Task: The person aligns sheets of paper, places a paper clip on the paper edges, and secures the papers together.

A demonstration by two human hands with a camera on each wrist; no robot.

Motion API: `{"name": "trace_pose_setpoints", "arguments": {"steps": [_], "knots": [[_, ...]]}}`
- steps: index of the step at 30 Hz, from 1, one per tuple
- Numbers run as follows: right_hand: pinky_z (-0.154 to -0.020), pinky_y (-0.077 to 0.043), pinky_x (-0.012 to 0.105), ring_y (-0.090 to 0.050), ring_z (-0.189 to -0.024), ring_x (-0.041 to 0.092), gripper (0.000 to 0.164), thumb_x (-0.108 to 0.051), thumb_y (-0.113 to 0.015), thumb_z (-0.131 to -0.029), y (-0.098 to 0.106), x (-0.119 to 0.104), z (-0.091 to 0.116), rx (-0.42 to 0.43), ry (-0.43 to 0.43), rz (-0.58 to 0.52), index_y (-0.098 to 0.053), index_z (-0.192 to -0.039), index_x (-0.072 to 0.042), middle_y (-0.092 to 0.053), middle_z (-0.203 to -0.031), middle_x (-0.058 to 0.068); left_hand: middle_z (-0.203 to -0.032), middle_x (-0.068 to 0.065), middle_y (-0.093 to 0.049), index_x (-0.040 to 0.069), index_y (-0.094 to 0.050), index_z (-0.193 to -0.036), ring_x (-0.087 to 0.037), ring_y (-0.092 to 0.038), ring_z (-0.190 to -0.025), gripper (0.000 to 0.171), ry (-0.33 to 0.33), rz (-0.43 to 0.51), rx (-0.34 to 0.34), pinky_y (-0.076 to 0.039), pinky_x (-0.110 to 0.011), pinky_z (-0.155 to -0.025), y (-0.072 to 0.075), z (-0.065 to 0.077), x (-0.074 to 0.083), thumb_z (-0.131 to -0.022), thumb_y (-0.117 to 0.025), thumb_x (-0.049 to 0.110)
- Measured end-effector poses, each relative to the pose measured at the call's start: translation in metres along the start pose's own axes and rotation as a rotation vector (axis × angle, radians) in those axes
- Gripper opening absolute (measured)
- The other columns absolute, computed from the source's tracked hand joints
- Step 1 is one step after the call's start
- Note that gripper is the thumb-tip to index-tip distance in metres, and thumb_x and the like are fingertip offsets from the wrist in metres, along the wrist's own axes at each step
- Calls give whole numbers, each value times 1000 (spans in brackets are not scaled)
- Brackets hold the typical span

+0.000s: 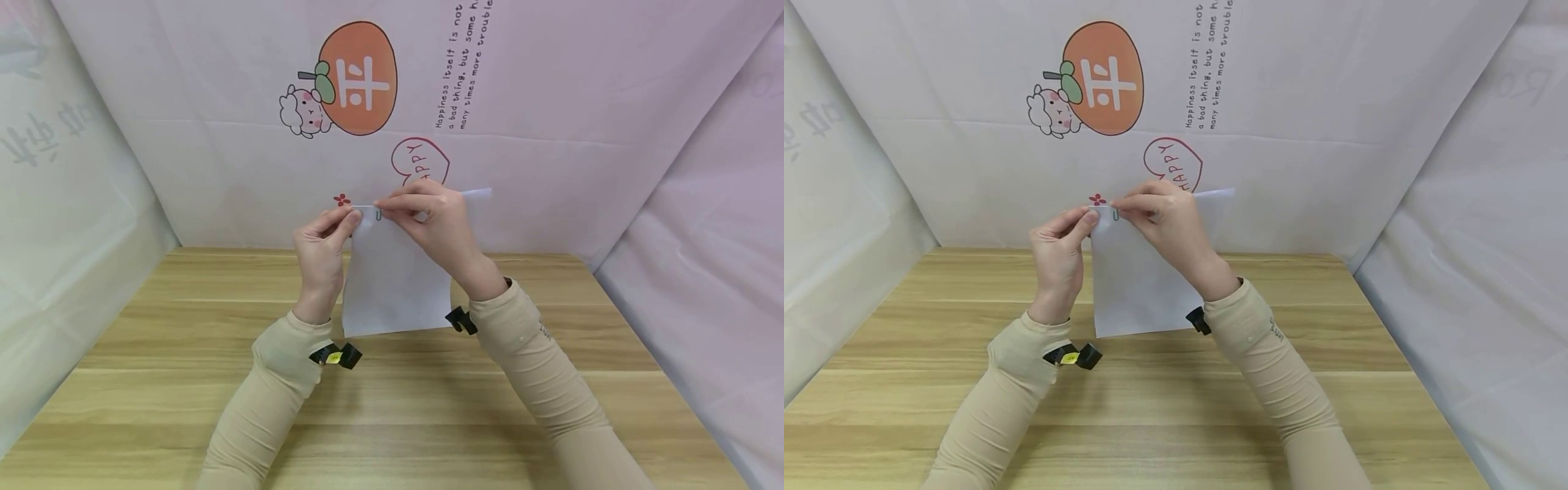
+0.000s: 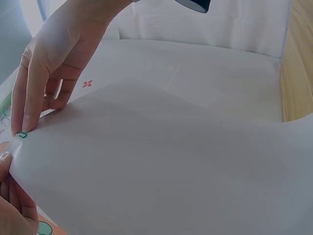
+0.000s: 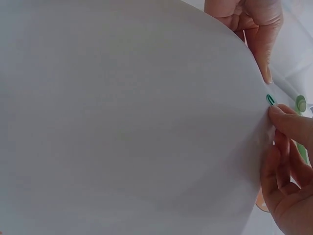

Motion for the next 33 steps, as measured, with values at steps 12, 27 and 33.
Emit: {"name": "trace_pose_setpoints", "arguments": {"steps": [12,27,33], "knots": [[-81,-33,36,-44,-90,24,15,-21,-77,-80,1,6,-1,-2,50,131,-74,-92,-12,-70,-89,4,-76,3,-70,-9,-72,-89,-9,-59,-66,12,3,19,2,-49,-18,-63,1,-2,1,-78,-72,-5],[-90,-23,44,-47,-94,18,21,-26,-76,-81,13,28,7,-118,-85,114,-70,-97,-12,-70,-95,2,-80,2,-72,15,-77,-79,-9,-63,-71,18,0,0,24,-50,-18,-66,4,-5,2,-78,-74,-2],[-86,-22,41,-48,-95,19,23,-24,-78,-79,22,35,11,-119,-105,119,-70,-96,-10,-70,-97,3,-85,3,-72,14,-76,-84,-11,-64,-79,11,-6,-56,4,-51,-20,-70,8,-6,3,-79,-75,4]]}}
Point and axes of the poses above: each hand's wrist, its own z-axis away from the middle knuckle, its own y-axis out of the back of the hand, x = y × z, the point moved 4 cm from there along -z, towards the middle knuckle
